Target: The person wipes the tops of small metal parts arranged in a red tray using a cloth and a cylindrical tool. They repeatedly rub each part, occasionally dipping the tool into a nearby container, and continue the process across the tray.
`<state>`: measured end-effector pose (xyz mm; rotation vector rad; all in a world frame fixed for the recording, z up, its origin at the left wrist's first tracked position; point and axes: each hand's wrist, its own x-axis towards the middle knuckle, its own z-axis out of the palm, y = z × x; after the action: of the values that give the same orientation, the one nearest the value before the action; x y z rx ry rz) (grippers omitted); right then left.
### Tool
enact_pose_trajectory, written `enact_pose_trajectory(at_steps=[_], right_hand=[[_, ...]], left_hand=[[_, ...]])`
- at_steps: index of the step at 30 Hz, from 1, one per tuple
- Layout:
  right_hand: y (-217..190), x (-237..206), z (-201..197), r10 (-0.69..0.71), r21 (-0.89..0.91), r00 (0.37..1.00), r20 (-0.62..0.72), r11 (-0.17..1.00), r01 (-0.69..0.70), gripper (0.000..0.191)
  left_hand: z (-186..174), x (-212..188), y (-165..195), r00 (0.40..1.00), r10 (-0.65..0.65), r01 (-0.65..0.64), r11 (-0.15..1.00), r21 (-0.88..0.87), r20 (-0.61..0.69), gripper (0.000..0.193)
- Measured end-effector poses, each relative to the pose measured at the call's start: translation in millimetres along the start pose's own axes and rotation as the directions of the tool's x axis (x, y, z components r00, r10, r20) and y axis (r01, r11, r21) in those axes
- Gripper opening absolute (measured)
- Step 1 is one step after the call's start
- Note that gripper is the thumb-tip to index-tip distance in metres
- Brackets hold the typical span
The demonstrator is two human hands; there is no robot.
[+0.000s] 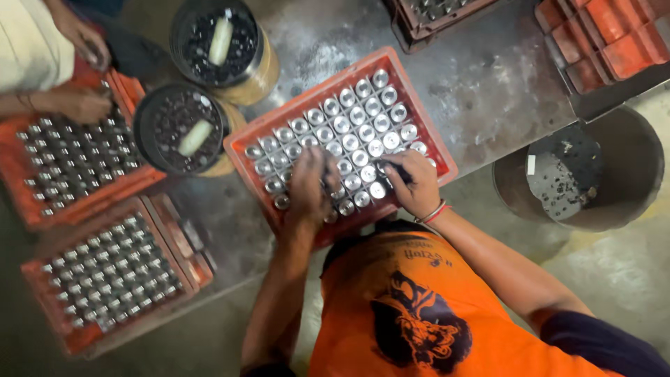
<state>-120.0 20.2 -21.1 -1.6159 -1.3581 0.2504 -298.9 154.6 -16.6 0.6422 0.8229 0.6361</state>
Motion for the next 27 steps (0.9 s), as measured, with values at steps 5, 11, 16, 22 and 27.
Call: enact_pose_trajectory(at_steps=[5,11,16,22,27], right_hand=[[-24.9,-6.0,-8.4,-0.202,0.416,0.911,0.358,0.908,0.038,0.027],[-30.3,-11.1,9.9,-0.011,0.291,0.716,0.698,0.918,-0.271,0.029],[-22.4,-19.5,22.8,0.109,0.385,0.639,0.762,0.717,-0.581,0.023],[-24.4,-16.3,42.5,0.096,0.503,0.666,0.740,0.578,-0.642,0.010],[-31.6,-7.0,59.3,0.204,0.241,0.816,0.540,0.892,-0.383,0.018]], left_hand=[[4.3,-78.5,-71.2,0.999,-0.048,0.047,0.998,0.033,0.019,0.026],[-15.9,-104.9,-104.8,0.992,-0.097,0.086,0.988,-0.132,-0.077,0.020],[-30.3,-117.0,-96.3,0.999,0.028,-0.028,1.000,0.002,0.034,0.014],[-45.1,-108.8,-61.9,0.975,0.088,-0.075,0.995,-0.068,0.204,0.014],[-76.0,-123.6,-44.9,0.999,0.009,0.000,0.979,-0.206,0.042,0.015]])
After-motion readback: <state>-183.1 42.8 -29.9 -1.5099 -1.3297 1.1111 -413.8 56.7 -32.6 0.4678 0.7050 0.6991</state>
